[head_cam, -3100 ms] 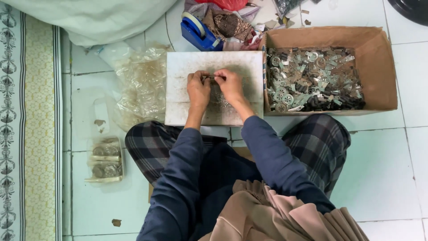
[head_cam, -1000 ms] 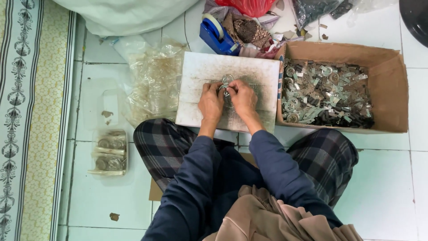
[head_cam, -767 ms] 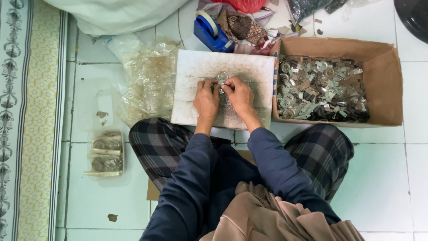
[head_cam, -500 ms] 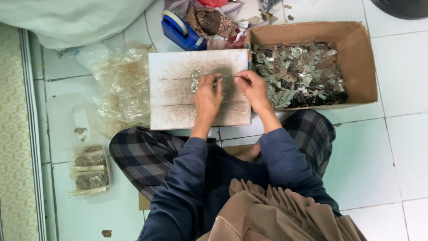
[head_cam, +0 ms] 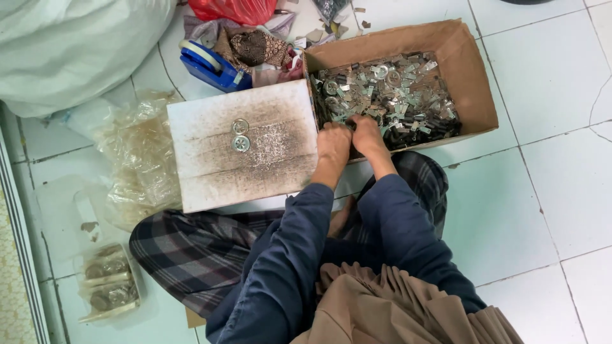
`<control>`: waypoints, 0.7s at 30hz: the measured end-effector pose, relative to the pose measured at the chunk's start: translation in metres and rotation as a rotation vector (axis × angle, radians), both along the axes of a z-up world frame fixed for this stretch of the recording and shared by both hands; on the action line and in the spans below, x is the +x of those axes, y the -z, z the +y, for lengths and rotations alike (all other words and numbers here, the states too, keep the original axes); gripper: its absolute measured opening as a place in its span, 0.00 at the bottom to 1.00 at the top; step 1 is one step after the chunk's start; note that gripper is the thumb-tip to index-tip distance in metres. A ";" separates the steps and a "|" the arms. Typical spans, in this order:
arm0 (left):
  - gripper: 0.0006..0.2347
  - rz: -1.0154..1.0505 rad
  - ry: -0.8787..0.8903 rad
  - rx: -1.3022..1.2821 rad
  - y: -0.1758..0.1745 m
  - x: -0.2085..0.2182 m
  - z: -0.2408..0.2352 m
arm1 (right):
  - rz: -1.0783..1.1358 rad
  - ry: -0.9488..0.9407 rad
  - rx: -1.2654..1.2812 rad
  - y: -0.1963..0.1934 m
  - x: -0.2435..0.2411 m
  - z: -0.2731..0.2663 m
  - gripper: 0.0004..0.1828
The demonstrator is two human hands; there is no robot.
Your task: The person sorts metal hardware parts from a cardboard box, placing them onto a white board and then into a small plastic bag which they seal with tape.
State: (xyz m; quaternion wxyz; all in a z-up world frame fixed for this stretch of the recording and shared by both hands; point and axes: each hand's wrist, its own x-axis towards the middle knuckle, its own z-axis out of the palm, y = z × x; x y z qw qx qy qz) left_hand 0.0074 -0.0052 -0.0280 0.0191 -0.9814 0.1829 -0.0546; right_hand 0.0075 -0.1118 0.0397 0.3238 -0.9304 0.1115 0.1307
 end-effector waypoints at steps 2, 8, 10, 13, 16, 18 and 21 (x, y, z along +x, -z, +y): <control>0.04 -0.023 -0.037 -0.008 -0.005 -0.001 0.002 | 0.023 -0.040 -0.046 -0.013 -0.004 0.005 0.20; 0.03 -0.169 -0.040 -0.137 -0.006 -0.005 0.005 | 0.048 0.066 0.053 0.010 -0.003 -0.005 0.14; 0.03 -0.180 -0.039 -0.163 -0.024 -0.011 0.009 | -0.023 0.149 0.193 0.039 -0.005 -0.017 0.12; 0.04 -0.172 -0.024 -0.215 -0.027 -0.011 0.010 | -0.115 0.290 0.370 0.039 -0.011 -0.019 0.10; 0.05 -0.065 0.001 -0.350 -0.040 -0.015 0.019 | -0.183 0.338 0.408 0.019 -0.016 -0.016 0.09; 0.06 0.014 0.007 -0.460 -0.066 -0.021 0.033 | -0.231 0.320 0.411 0.006 -0.019 -0.012 0.08; 0.09 0.242 -0.052 -0.970 -0.120 -0.043 0.070 | -0.416 0.270 0.396 -0.008 -0.028 -0.002 0.07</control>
